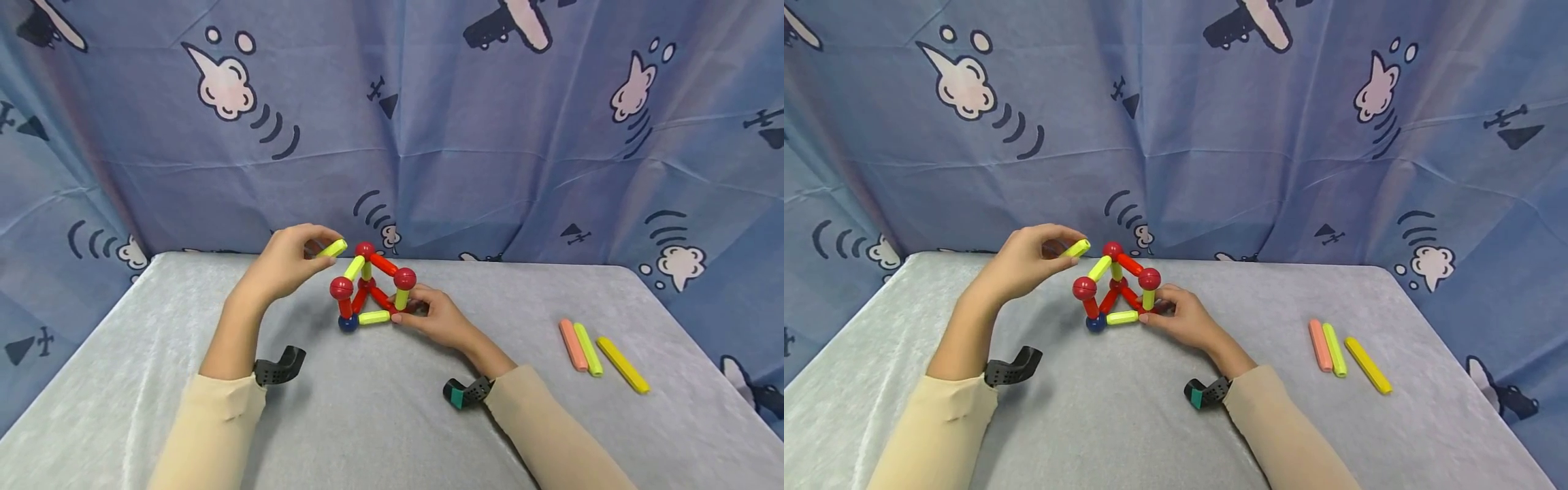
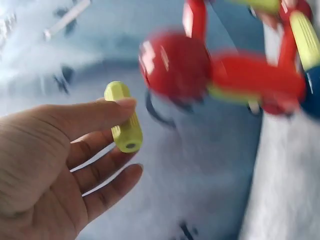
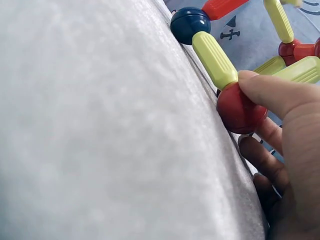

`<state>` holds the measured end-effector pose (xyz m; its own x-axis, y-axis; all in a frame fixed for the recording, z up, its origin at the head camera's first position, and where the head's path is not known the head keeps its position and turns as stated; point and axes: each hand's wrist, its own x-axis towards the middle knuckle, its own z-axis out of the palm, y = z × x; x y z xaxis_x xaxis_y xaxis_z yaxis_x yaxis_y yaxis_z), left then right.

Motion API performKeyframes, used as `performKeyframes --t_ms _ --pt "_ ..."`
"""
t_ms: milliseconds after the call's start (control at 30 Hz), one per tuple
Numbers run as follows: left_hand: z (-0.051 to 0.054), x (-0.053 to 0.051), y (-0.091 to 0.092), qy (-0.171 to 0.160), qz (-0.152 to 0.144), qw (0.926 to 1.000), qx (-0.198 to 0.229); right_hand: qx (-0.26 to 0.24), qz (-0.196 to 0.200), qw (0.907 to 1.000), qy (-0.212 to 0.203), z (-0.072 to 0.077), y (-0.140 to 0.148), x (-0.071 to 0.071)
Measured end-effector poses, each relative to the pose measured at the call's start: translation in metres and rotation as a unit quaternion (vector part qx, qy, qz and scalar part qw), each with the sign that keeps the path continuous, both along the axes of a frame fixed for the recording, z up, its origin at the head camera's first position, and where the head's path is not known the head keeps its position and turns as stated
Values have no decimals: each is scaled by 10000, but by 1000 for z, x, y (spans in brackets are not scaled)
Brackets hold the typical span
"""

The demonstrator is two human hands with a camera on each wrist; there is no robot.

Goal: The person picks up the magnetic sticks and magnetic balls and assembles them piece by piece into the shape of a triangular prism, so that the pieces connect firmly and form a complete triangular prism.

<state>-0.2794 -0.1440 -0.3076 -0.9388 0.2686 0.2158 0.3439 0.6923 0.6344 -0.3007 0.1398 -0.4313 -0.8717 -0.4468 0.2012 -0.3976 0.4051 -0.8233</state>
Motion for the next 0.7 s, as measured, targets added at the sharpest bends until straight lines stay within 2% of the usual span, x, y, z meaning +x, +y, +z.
performKeyframes --t_ms 167,300,433,533,700 --pt "7 11 28 374 -528 9979 -18 9 32 10000 66 0 0 0" --pt "4 14 45 485 -923 9942 -259 -29 132 9999 97 0 1 -1" --pt "-1 14 54 593 -1309 9887 -425 -115 247 9996 118 0 2 -1" --pt "-2 13 55 541 -1329 9883 -513 -143 283 9994 131 0 2 -1" --pt "-3 14 56 334 -1047 9906 -815 -147 243 9994 176 -3 2 -2"
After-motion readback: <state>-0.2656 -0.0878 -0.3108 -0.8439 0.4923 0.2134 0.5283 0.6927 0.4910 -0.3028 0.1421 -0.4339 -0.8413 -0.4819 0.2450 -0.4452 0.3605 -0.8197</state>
